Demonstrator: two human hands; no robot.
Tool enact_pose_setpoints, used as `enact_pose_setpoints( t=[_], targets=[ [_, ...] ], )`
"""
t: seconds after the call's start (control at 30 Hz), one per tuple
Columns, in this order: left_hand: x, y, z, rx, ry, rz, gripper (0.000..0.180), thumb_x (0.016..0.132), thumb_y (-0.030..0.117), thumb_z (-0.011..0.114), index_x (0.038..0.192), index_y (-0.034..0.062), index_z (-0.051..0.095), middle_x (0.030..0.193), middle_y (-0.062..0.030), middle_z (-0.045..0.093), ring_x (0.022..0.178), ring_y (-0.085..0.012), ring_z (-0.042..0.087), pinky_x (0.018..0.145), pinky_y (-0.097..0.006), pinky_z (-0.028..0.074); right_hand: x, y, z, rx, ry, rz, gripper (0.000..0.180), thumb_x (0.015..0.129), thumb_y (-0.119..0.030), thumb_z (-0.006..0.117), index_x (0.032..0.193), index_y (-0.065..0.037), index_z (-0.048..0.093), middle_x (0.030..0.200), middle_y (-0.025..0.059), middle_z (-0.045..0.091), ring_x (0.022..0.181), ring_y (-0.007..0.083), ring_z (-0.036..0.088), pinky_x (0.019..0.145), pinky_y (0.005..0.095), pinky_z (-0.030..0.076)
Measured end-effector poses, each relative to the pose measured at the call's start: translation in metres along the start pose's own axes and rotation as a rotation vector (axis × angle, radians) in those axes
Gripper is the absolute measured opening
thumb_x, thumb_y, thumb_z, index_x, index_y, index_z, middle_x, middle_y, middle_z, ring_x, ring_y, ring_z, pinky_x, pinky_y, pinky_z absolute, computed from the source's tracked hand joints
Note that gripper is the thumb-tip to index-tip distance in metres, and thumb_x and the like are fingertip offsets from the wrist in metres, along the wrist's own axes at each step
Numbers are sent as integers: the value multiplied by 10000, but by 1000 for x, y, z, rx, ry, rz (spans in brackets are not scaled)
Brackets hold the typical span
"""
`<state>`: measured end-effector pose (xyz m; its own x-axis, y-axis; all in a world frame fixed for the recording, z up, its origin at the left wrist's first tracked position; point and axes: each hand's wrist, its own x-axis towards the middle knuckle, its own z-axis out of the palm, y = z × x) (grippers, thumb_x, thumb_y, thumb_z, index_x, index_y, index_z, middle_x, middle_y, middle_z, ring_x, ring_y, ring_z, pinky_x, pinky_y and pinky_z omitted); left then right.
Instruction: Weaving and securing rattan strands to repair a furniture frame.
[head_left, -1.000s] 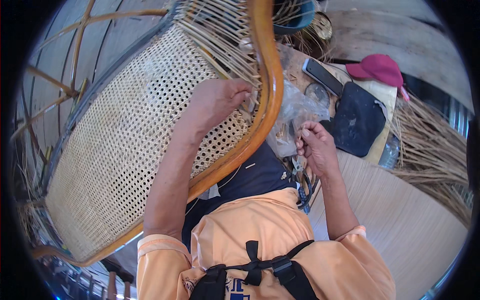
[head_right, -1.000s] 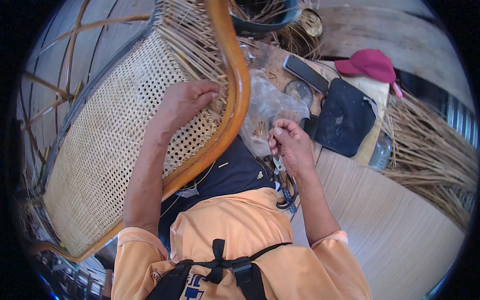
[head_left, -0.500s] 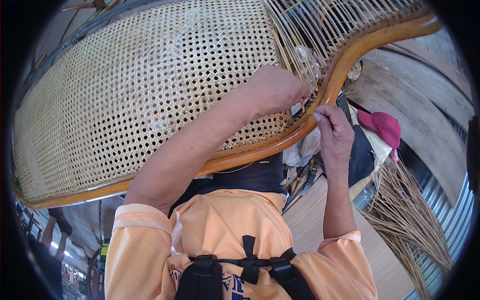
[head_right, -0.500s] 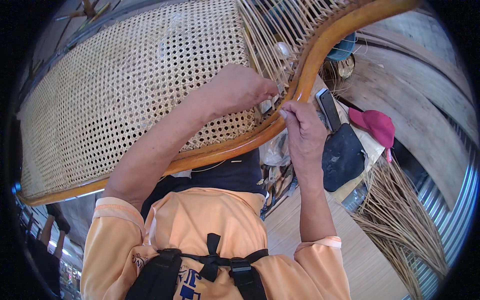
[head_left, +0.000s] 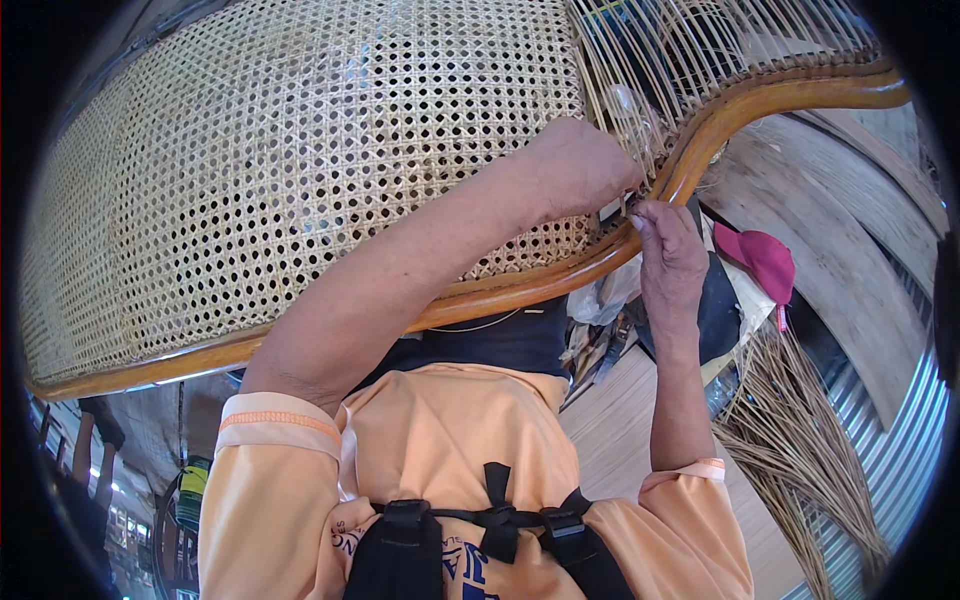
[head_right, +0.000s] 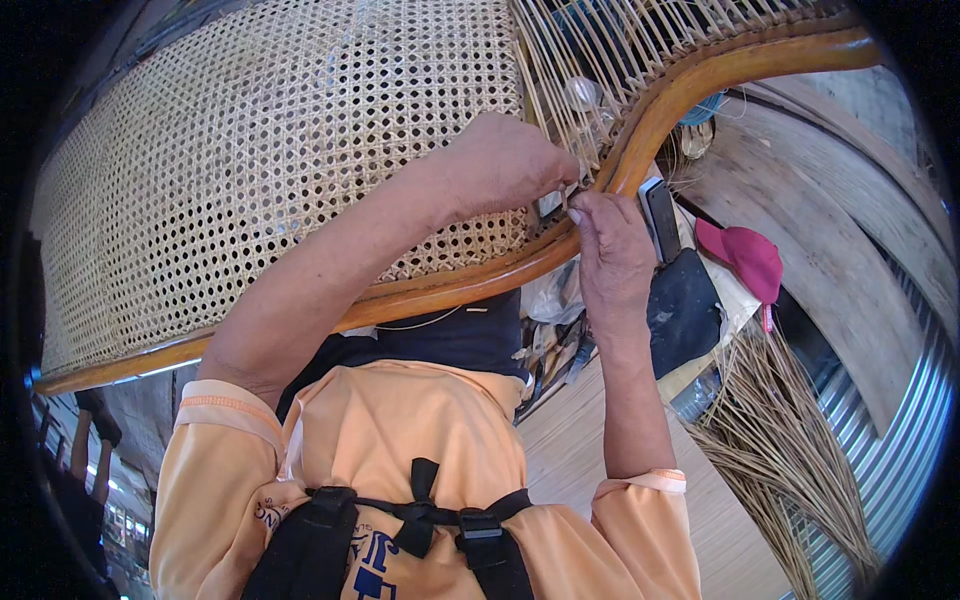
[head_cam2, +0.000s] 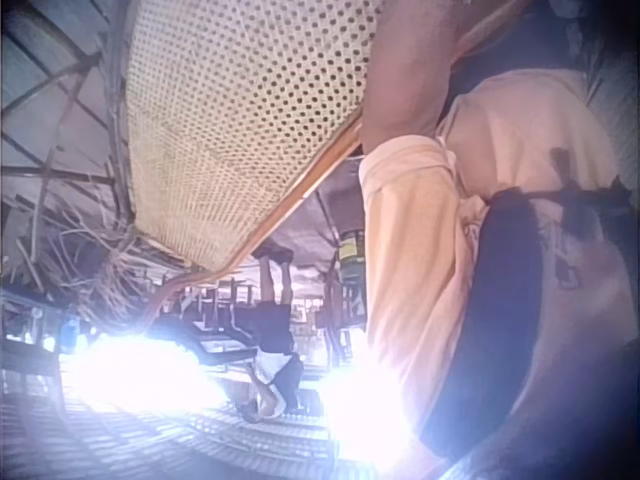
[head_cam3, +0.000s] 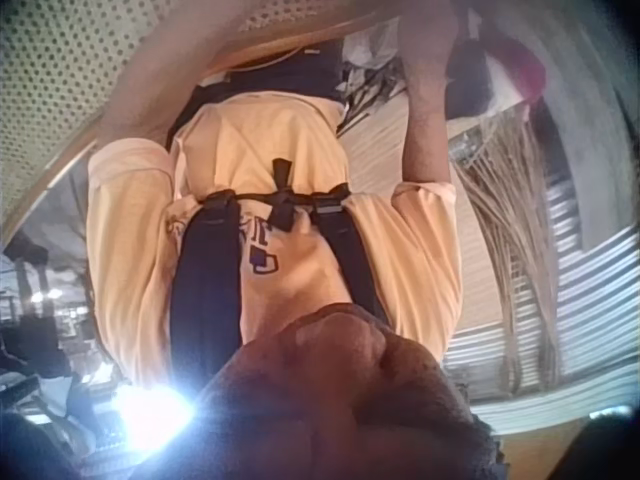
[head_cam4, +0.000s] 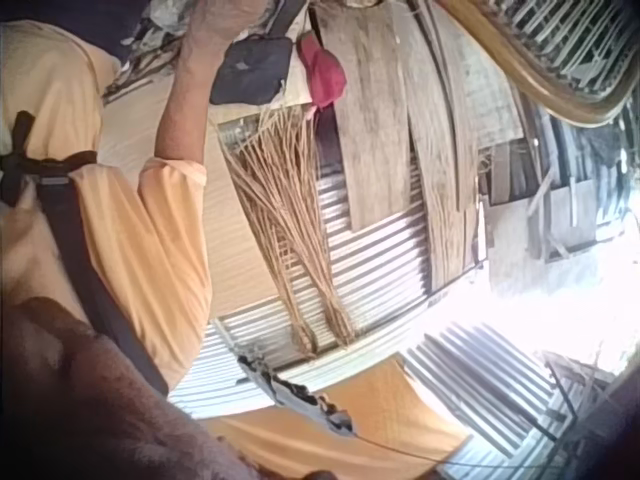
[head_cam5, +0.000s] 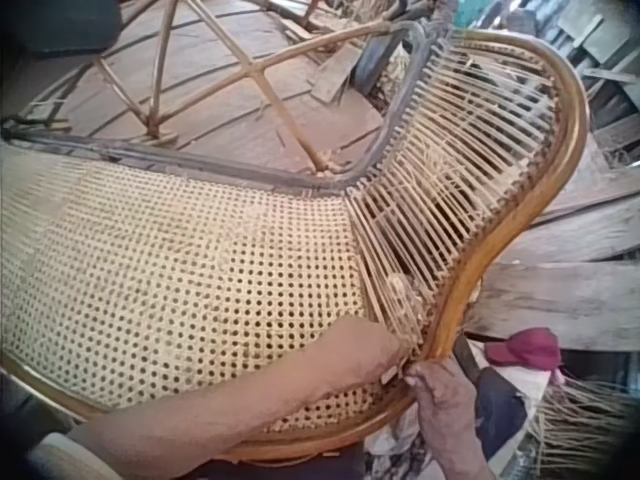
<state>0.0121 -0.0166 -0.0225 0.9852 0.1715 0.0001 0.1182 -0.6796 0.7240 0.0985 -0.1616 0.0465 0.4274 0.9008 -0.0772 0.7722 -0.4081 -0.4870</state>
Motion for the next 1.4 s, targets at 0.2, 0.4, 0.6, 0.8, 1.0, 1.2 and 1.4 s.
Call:
enact_pose_setpoints(
  t=[0.2, 0.4, 0.6, 0.8, 1.0, 1.2, 1.4],
  targets=[
    [-1, -1, 1, -20, 36, 26, 126, 798, 228, 545, 833, 153, 640, 702, -98, 635, 709, -299, 646, 574, -416, 500, 4, 1, -11, -109, -94, -83, 173, 786, 58, 586, 940, -20, 587, 854, 114, 573, 780, 263, 590, 701, 297, 474],
    [-1, -1, -1, -28, 43, 29, 121, 783, 217, 555, 816, 141, 643, 698, -102, 636, 704, -299, 649, 574, -418, 504, 12, 16, -14, -40, -150, -157, 164, 783, 54, 596, 931, -19, 593, 871, 112, 575, 801, 243, 592, 718, 280, 478],
    [-2, -1, -1, -37, 53, 36, 114, 773, 201, 563, 826, 134, 639, 693, -98, 635, 706, -298, 651, 574, -419, 505, 14, 21, -14, 6, -117, -174, 183, 774, 67, 599, 936, -20, 595, 887, 104, 585, 800, 223, 594, 723, 274, 479],
    [-3, -1, -1, -51, 56, 34, 98, 769, 190, 572, 827, 141, 634, 680, -97, 630, 693, -292, 649, 561, -410, 502, 12, 17, -10, -9, -121, -205, 184, 766, 80, 597, 926, -12, 599, 876, 108, 583, 793, 230, 598, 711, 264, 480],
    [-1, 0, 1, -25, 38, 26, 98, 772, 189, 568, 835, 151, 632, 680, -95, 629, 686, -285, 647, 557, -409, 497, 7, 19, -4, -80, -100, -217, 200, 751, 95, 588, 921, -9, 602, 880, 122, 585, 801, 260, 603, 714, 287, 487],
    [2, 1, 2, -10, 71, 11, 116, 781, 198, 548, 835, 157, 643, 688, -92, 632, 696, -284, 650, 560, -403, 501, 10, 16, -5, -247, -117, -225, 188, 754, 54, 607, 926, -22, 608, 888, 127, 587, 817, 292, 598, 722, 322, 490],
    [-2, -3, 7, -28, 76, 13, 121, 781, 196, 545, 834, 156, 646, 694, -91, 636, 702, -286, 653, 561, -406, 505, 10, 13, -7, 66, -82, 13, 182, 766, 29, 621, 939, -26, 604, 891, 117, 588, 800, 275, 596, 718, 297, 486]
  ],
)
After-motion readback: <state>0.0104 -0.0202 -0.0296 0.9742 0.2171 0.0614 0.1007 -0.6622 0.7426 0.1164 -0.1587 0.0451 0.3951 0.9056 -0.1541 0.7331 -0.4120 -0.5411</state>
